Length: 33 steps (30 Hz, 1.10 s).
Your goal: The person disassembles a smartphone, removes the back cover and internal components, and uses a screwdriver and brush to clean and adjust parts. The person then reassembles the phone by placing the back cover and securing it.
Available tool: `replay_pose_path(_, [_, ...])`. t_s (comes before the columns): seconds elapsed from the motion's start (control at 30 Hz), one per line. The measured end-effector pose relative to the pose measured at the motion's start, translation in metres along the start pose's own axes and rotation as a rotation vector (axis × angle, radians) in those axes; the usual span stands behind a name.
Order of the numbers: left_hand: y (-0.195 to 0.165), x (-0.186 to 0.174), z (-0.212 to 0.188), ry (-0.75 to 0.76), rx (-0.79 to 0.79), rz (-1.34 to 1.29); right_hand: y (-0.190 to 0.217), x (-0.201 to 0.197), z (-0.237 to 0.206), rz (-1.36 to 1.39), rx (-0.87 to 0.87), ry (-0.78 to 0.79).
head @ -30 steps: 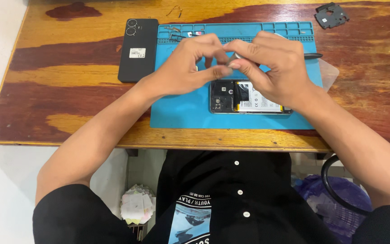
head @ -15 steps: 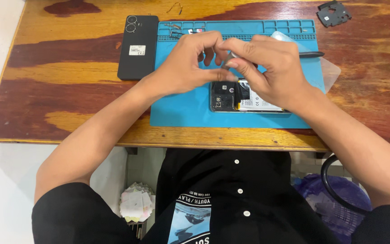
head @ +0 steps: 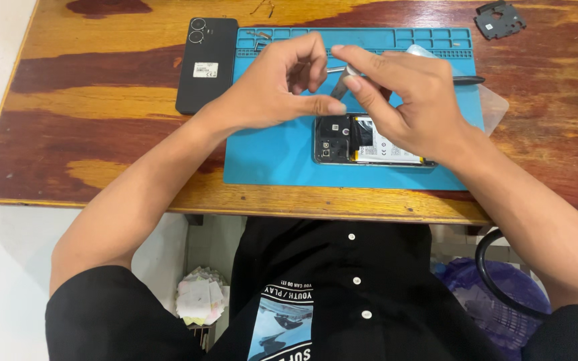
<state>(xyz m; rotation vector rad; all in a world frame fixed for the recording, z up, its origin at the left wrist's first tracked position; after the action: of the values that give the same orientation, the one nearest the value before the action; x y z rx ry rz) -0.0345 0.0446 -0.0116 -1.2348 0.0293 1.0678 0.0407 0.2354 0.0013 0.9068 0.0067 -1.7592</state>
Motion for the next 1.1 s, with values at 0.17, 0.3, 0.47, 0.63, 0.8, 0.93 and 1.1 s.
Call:
replay_pose_path(0.17, [0.009, 0.004, -0.001, 0.038, -0.168, -0.123, 0.001, -0.003, -0.001, -0.030, -0.026, -0.031])
replay_pose_path(0.3, [0.008, -0.001, -0.003, -0.011, -0.127, -0.099, 0.005, -0.004, -0.002, 0.020, -0.036, -0.032])
replay_pose_path(0.47, [0.011, -0.008, -0.005, 0.041, -0.108, -0.120, 0.004, -0.003, -0.001, 0.019, -0.045, -0.018])
replay_pose_path(0.63, [0.018, 0.009, -0.003, 0.144, -0.135, -0.067, 0.002, -0.003, -0.001, 0.011, -0.052, -0.020])
replay_pose_path(0.8, [0.014, 0.010, -0.003, 0.158, -0.092, -0.088, 0.002, -0.001, -0.001, -0.008, -0.049, -0.018])
replay_pose_path(0.93, [0.009, 0.011, -0.004, 0.163, -0.099, -0.120, 0.004, -0.001, 0.002, -0.018, -0.048, -0.020])
replay_pose_path(1.1, [0.007, 0.011, -0.003, 0.151, -0.156, -0.040, 0.006, 0.000, 0.003, 0.020, -0.057, -0.053])
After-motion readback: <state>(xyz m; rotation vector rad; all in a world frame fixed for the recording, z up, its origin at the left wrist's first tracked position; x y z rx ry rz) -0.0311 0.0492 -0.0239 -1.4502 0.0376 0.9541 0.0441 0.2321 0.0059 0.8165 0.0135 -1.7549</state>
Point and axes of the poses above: each hand's wrist, its own z-axis towards the middle knuckle, its own x-axis out of the palm, y = z × x, the point moved 4 cm from there along z, towards the middle knuckle, and after that the axes turned 8 degrees about z, right-handed, at the moved point
